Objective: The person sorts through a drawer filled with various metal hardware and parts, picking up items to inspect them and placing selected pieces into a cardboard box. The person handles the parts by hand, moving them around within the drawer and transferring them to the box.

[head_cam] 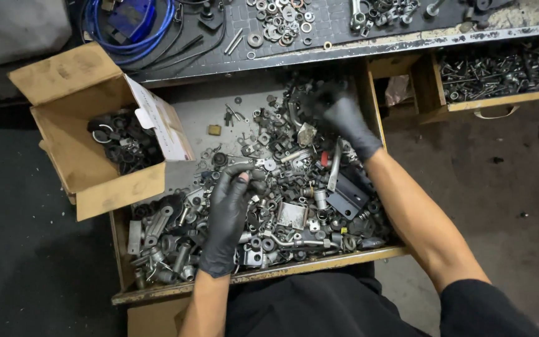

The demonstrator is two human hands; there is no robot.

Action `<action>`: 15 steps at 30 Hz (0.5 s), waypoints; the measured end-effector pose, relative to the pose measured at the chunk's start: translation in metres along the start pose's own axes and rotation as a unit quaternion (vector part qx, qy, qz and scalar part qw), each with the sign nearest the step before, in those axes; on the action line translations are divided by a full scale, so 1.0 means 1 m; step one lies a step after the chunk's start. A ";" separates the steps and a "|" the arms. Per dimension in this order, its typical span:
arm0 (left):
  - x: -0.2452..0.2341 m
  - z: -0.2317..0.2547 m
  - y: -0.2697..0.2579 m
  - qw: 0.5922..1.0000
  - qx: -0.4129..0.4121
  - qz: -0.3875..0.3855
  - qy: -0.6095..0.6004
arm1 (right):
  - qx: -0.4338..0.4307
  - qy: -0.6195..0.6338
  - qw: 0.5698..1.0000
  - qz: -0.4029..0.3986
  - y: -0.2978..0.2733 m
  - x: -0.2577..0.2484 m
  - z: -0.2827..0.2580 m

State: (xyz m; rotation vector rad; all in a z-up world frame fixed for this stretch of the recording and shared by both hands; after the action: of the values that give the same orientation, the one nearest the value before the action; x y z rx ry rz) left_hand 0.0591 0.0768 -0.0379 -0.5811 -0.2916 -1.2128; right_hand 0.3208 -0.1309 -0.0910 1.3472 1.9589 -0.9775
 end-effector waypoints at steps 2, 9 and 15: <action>-0.003 0.001 0.003 1.000 -0.005 0.014 -0.027 | -0.064 0.140 0.988 0.029 0.024 -0.005 0.034; -0.014 -0.014 0.014 0.989 0.000 0.019 -0.144 | -0.126 -0.201 0.971 -0.031 0.004 -0.009 -0.004; -0.030 -0.036 0.022 0.984 -0.003 0.005 -0.178 | -0.231 -0.368 0.901 -0.012 0.021 0.038 0.004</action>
State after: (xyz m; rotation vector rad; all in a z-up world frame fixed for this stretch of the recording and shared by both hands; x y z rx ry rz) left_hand 0.0665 0.0854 -0.0890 -0.8054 -0.5863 -1.0974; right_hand 0.3275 -0.1093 -0.1279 0.5590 1.4760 -0.7958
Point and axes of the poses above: each hand's wrist, its own y-axis towards the middle knuckle, its own x-axis out of the palm, z = x × y, the point moved 10 cm from there along y, towards the middle knuckle, and after that the axes turned 4 degrees about -z, right-handed, at the moved point
